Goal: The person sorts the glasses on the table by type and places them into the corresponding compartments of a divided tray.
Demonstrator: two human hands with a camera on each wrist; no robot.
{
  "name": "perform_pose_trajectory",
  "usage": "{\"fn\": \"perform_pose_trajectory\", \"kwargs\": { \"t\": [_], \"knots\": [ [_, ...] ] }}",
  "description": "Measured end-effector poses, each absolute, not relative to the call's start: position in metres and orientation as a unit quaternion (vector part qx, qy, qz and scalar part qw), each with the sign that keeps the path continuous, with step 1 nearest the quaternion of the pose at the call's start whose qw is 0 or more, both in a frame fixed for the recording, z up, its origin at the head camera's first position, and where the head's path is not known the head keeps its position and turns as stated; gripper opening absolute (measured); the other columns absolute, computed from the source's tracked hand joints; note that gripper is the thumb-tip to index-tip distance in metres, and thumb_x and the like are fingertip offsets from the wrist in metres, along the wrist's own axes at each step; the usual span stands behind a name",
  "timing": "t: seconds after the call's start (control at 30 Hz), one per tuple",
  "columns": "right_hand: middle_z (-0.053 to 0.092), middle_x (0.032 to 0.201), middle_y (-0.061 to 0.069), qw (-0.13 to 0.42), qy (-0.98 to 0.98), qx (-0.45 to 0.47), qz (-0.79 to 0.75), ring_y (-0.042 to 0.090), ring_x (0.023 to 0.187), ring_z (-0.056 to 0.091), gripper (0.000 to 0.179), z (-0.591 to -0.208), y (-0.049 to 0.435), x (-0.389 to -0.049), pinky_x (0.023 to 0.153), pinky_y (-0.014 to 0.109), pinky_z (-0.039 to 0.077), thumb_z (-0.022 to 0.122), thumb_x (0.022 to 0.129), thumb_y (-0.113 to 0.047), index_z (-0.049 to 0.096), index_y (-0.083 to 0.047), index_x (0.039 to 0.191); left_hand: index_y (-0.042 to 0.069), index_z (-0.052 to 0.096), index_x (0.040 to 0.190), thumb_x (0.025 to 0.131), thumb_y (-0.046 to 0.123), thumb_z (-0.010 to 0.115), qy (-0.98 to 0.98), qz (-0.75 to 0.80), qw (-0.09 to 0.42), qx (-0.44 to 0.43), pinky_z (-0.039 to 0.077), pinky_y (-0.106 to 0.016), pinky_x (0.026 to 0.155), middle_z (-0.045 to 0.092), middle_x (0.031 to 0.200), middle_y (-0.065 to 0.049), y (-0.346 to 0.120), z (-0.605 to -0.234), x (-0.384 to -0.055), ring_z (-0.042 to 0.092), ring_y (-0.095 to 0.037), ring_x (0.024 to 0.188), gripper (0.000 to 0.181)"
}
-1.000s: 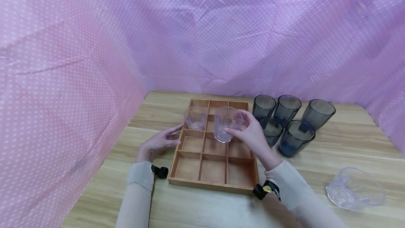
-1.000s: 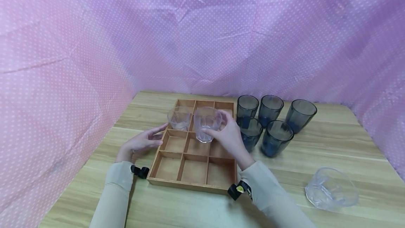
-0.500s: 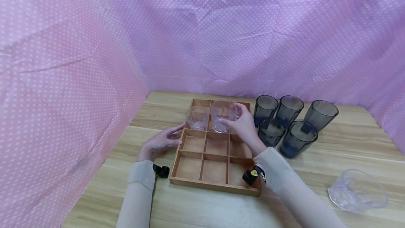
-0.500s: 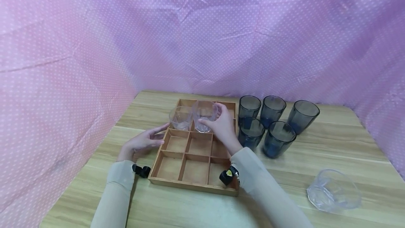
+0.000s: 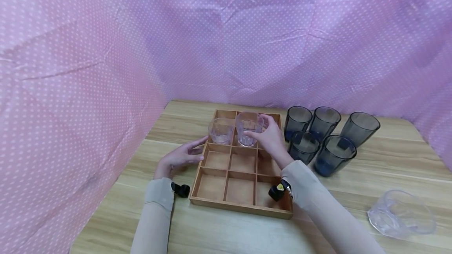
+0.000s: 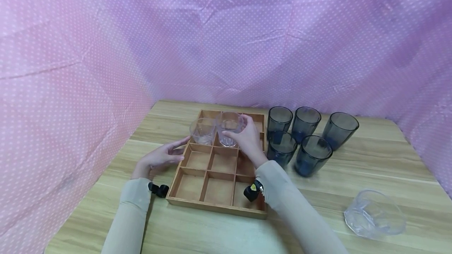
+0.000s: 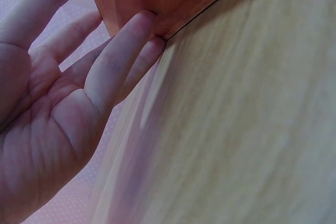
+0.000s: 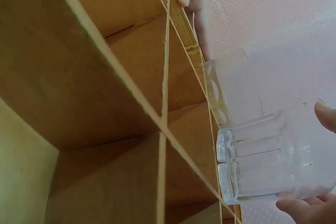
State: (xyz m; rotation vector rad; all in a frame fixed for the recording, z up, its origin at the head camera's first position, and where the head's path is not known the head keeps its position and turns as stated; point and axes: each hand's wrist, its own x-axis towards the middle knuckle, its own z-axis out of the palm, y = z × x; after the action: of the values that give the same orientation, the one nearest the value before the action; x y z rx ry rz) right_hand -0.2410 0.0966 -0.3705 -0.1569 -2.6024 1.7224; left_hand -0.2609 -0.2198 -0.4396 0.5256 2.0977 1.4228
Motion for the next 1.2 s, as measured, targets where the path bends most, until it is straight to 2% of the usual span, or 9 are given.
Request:
{"fn": "perform_pose_trajectory", "kwargs": {
  "t": [0.37, 0.63, 0.9, 1.2],
  "knots": [
    [0.043, 0.147, 0.018, 0.009, -0.83, -0.032, 0.557, 0.036, 0.133, 0.044, 0.081, -0.383, 0.093, -0.246, 0.111, 0.048, 0.04, 0.082, 0.077, -0.021, 0.038, -0.002, 0.142, 0.026, 0.019, 0.156, 0.094, 0.015, 0.064, 0.78, 0.531, 0.271, 0.191, 0.032, -0.049, 0.115, 0.011, 0.164, -0.01, -0.219, -0.441, -0.26, 0.023, -0.038, 0.147, 0.077],
    [0.041, 0.149, 0.018, -0.02, -0.846, -0.042, 0.532, 0.035, 0.137, 0.04, 0.084, -0.386, 0.092, -0.245, 0.114, 0.048, 0.037, 0.082, 0.077, -0.023, 0.035, -0.005, 0.144, 0.025, 0.02, 0.156, 0.093, 0.017, 0.065, 0.78, 0.533, 0.268, 0.192, 0.029, -0.051, 0.116, 0.011, 0.164, -0.011, -0.219, -0.439, -0.259, 0.023, -0.04, 0.146, 0.078],
    [0.043, 0.149, 0.017, -0.034, -0.86, -0.043, 0.508, 0.034, 0.135, 0.043, 0.086, -0.389, 0.092, -0.246, 0.112, 0.049, 0.039, 0.083, 0.077, -0.028, 0.036, -0.005, 0.145, 0.028, 0.021, 0.155, 0.093, 0.017, 0.065, 0.781, 0.53, 0.273, 0.188, 0.031, -0.049, 0.116, 0.012, 0.164, -0.008, -0.219, -0.438, -0.26, 0.024, -0.037, 0.146, 0.077],
    [0.045, 0.148, 0.015, -0.044, -0.863, -0.046, 0.502, 0.034, 0.132, 0.046, 0.084, -0.389, 0.09, -0.247, 0.111, 0.049, 0.04, 0.082, 0.078, -0.025, 0.035, -0.006, 0.144, 0.016, 0.016, 0.156, 0.094, 0.015, 0.063, 0.772, 0.53, 0.261, 0.233, 0.029, -0.053, 0.115, 0.009, 0.163, -0.016, -0.222, -0.437, -0.261, 0.021, -0.043, 0.146, 0.078]
  ]
}}
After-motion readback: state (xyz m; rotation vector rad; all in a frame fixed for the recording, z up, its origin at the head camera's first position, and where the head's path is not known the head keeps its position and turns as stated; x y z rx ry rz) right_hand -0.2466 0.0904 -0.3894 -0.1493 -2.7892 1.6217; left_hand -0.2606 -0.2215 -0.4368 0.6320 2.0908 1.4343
